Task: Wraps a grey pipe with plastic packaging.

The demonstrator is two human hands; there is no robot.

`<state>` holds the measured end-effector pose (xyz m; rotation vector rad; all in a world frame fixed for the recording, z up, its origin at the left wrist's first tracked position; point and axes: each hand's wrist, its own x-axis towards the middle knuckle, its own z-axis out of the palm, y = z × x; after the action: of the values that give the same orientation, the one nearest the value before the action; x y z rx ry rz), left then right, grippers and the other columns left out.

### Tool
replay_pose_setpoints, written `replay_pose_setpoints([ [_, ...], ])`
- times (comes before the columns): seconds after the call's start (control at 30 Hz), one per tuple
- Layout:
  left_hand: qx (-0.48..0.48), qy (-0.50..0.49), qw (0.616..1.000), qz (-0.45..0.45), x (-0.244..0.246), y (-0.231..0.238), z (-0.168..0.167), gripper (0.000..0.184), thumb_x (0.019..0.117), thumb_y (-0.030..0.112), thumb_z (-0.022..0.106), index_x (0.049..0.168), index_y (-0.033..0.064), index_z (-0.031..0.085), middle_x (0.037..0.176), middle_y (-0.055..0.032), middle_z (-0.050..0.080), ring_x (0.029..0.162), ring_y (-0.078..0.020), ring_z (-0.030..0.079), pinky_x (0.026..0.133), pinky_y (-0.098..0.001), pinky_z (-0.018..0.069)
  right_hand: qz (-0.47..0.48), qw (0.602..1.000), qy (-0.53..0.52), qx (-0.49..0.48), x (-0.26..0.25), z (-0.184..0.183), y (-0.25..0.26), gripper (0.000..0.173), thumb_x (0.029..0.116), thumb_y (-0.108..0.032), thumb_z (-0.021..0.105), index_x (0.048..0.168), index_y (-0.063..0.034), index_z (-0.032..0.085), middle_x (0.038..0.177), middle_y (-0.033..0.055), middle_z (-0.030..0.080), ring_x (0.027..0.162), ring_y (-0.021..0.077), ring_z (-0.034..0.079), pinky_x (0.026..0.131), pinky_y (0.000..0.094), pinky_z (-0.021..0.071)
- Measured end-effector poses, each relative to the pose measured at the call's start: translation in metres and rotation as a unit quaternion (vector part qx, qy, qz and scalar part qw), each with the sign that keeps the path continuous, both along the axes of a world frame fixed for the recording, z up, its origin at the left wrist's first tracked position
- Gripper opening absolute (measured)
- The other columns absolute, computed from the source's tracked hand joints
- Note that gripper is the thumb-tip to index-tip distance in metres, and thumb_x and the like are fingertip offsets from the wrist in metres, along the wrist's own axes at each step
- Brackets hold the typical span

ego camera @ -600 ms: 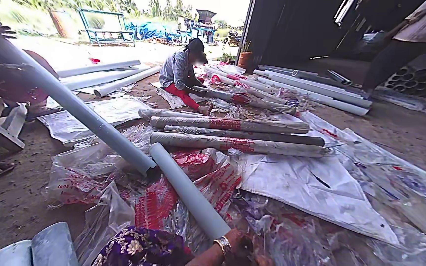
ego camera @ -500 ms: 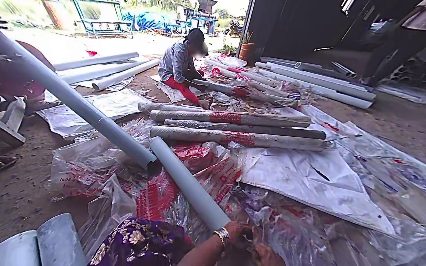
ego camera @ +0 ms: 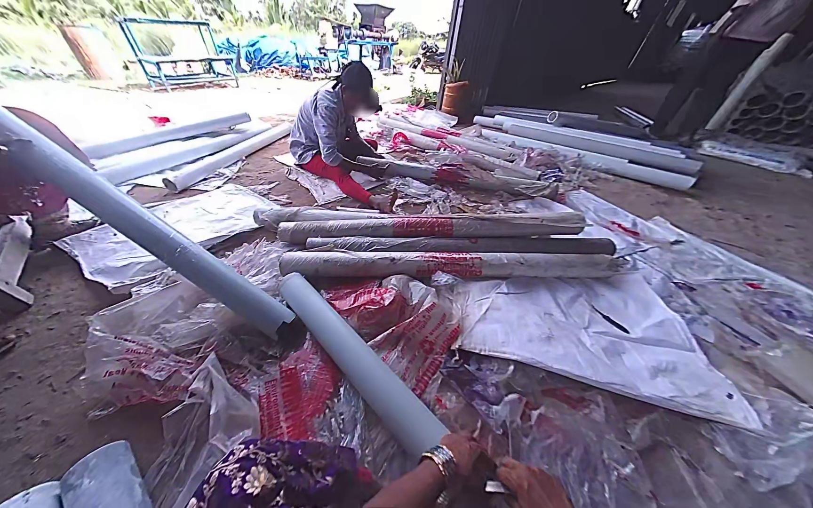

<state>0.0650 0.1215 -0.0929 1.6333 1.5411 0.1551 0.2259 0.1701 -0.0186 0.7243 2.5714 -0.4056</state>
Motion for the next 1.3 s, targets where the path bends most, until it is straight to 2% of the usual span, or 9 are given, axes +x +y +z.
replay_pose_setpoints([
  [0.13, -0.018, -0.001, 0.999, 0.048, 0.007, -0.003, 0.013, 0.031, 0.1017, 0.017, 0.060, 0.129, 0.0038, 0.068, 0.139, -0.0234, 0.061, 0.132, -0.0426, 0.056, 0.107, -0.0657, 0.0433, 0.000, 1.000, 0.020, 0.019, 0.002, -0.002, -0.009, 0.023, 0.1010, -0.013, 0.057, 0.109, 0.0005, 0.074, 0.118, 0.0209, 0.072, 0.102, 0.0429, 0.071, 0.084, 0.0609, 0.0547],
  [0.23, -0.029, -0.001, 0.997, 0.073, 0.007, -0.004, 0.019, 0.036, 0.0995, 0.024, 0.066, 0.129, 0.0044, 0.068, 0.140, -0.0231, 0.060, 0.132, -0.0425, 0.056, 0.106, -0.0655, 0.0429, -0.104, 0.988, 0.107, 0.042, 0.010, -0.004, -0.012, 0.021, 0.0994, -0.012, 0.060, 0.106, 0.0024, 0.075, 0.113, 0.0233, 0.073, 0.098, 0.0440, 0.072, 0.080, 0.0617, 0.0555],
  [0.43, -0.032, 0.030, 0.996, 0.073, 0.013, -0.003, 0.020, 0.039, 0.0978, 0.035, 0.067, 0.128, 0.0112, 0.071, 0.136, -0.0174, 0.066, 0.130, -0.0370, 0.060, 0.107, -0.0628, 0.0445, -0.363, 0.927, 0.025, -0.091, 0.049, 0.020, -0.001, 0.068, 0.0943, -0.052, 0.070, 0.136, 0.0001, 0.058, 0.124, 0.0266, 0.067, 0.118, 0.0422, 0.064, 0.101, 0.0615, 0.0469],
  [0.57, -0.043, 0.067, 0.993, 0.087, 0.016, 0.000, 0.029, 0.039, 0.1006, 0.033, 0.064, 0.131, 0.0095, 0.069, 0.136, -0.0184, 0.066, 0.131, -0.0377, 0.059, 0.110, -0.0610, 0.0426, -0.366, 0.912, 0.084, -0.164, 0.064, -0.002, -0.022, 0.038, 0.1096, -0.018, 0.046, 0.142, -0.0007, 0.058, 0.143, 0.0262, 0.057, 0.136, 0.0404, 0.053, 0.114, 0.0577, 0.0372],
  [0.7, -0.038, 0.079, 0.992, 0.094, 0.019, 0.005, 0.025, 0.033, 0.0992, 0.036, 0.065, 0.124, 0.0160, 0.074, 0.129, -0.0123, 0.071, 0.126, -0.0334, 0.063, 0.105, -0.0611, 0.0459, -0.317, 0.945, 0.070, -0.042, 0.050, 0.001, -0.040, 0.037, 0.1039, -0.010, 0.048, 0.130, -0.0203, 0.072, 0.135, 0.0164, 0.064, 0.125, 0.0368, 0.058, 0.110, 0.0630, 0.0304],
  [0.9, -0.028, 0.090, 0.991, 0.095, 0.020, 0.007, 0.022, 0.030, 0.0981, 0.036, 0.066, 0.121, 0.0193, 0.076, 0.127, -0.0097, 0.072, 0.125, -0.0309, 0.064, 0.106, -0.0586, 0.0465, -0.177, 0.953, 0.212, 0.123, 0.040, -0.029, -0.053, 0.021, 0.0984, -0.007, 0.058, 0.099, -0.0051, 0.079, 0.107, 0.0207, 0.071, 0.101, 0.0431, 0.067, 0.100, 0.0704, 0.0365],
  [1.13, 0.024, 0.065, 0.996, 0.058, 0.015, 0.002, 0.012, 0.027, 0.0993, 0.030, 0.065, 0.120, 0.0177, 0.076, 0.129, -0.0065, 0.072, 0.125, -0.0284, 0.064, 0.106, -0.0585, 0.0467, -0.200, 0.948, 0.214, 0.124, 0.045, -0.030, -0.061, 0.022, 0.0993, -0.008, 0.056, 0.098, -0.0012, 0.077, 0.115, 0.0216, 0.071, 0.110, 0.0449, 0.066, 0.101, 0.0711, 0.0360],
  [1.2, 0.061, 0.035, 0.997, 0.008, 0.009, -0.001, 0.008, 0.029, 0.0988, 0.029, 0.066, 0.124, 0.0155, 0.073, 0.129, -0.0089, 0.070, 0.125, -0.0297, 0.063, 0.105, -0.0578, 0.0471, -0.251, 0.920, 0.242, 0.177, 0.052, -0.040, -0.061, 0.017, 0.0951, -0.012, 0.062, 0.093, -0.0041, 0.077, 0.105, 0.0190, 0.073, 0.099, 0.0423, 0.069, 0.094, 0.0706, 0.0410],
  [1.3, 0.126, 0.003, 0.987, -0.103, 0.003, -0.007, 0.002, 0.035, 0.0962, 0.023, 0.066, 0.131, 0.0164, 0.070, 0.137, -0.0078, 0.067, 0.133, -0.0313, 0.057, 0.110, -0.0562, 0.0436, -0.388, 0.880, 0.205, 0.181, 0.077, -0.043, -0.058, 0.020, 0.0975, -0.013, 0.061, 0.106, -0.0034, 0.077, 0.111, 0.0218, 0.072, 0.106, 0.0457, 0.067, 0.100, 0.0713, 0.0368],
])
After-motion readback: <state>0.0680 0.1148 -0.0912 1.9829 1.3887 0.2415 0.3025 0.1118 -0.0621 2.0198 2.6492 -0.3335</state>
